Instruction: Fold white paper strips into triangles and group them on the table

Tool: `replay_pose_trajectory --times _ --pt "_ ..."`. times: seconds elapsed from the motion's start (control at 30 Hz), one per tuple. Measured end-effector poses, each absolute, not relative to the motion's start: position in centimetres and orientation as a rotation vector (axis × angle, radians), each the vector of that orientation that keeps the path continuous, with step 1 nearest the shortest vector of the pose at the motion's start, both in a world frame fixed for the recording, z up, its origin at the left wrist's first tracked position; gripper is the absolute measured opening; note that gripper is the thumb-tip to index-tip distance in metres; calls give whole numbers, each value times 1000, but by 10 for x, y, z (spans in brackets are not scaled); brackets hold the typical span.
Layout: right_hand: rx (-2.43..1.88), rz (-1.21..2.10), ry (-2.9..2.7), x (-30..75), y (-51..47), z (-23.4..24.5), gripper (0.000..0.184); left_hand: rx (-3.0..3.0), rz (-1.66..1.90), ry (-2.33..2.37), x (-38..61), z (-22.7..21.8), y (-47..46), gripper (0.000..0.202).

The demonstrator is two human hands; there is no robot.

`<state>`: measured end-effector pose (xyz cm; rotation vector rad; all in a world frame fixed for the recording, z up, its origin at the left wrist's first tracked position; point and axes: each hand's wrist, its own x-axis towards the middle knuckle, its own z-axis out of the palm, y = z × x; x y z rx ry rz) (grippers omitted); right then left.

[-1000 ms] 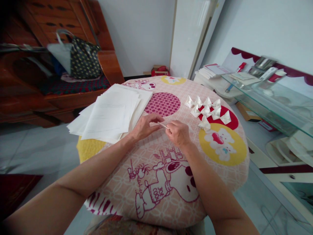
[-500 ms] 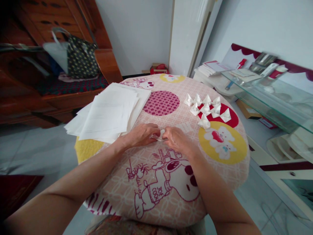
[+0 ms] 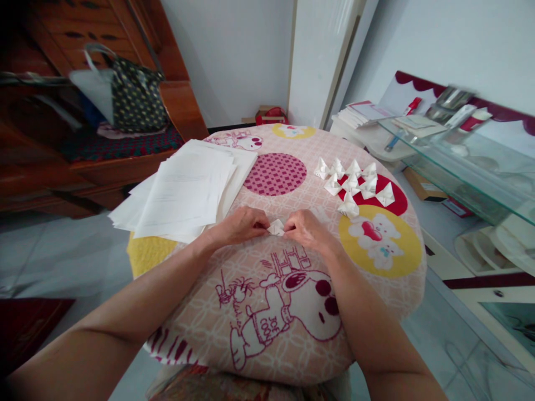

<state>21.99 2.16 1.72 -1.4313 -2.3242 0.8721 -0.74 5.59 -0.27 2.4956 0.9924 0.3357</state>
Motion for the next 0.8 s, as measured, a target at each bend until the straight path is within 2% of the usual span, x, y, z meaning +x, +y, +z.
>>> replay_pose_trajectory --times 0.33,0.8 --pt "-1677 1231 -2069 224 25 14 14 2223 326 1106 -5 -2 63 20" --pt "-1827 1055 -2112 218 21 17 21 2253 344 1180 -1 -7 67 21"
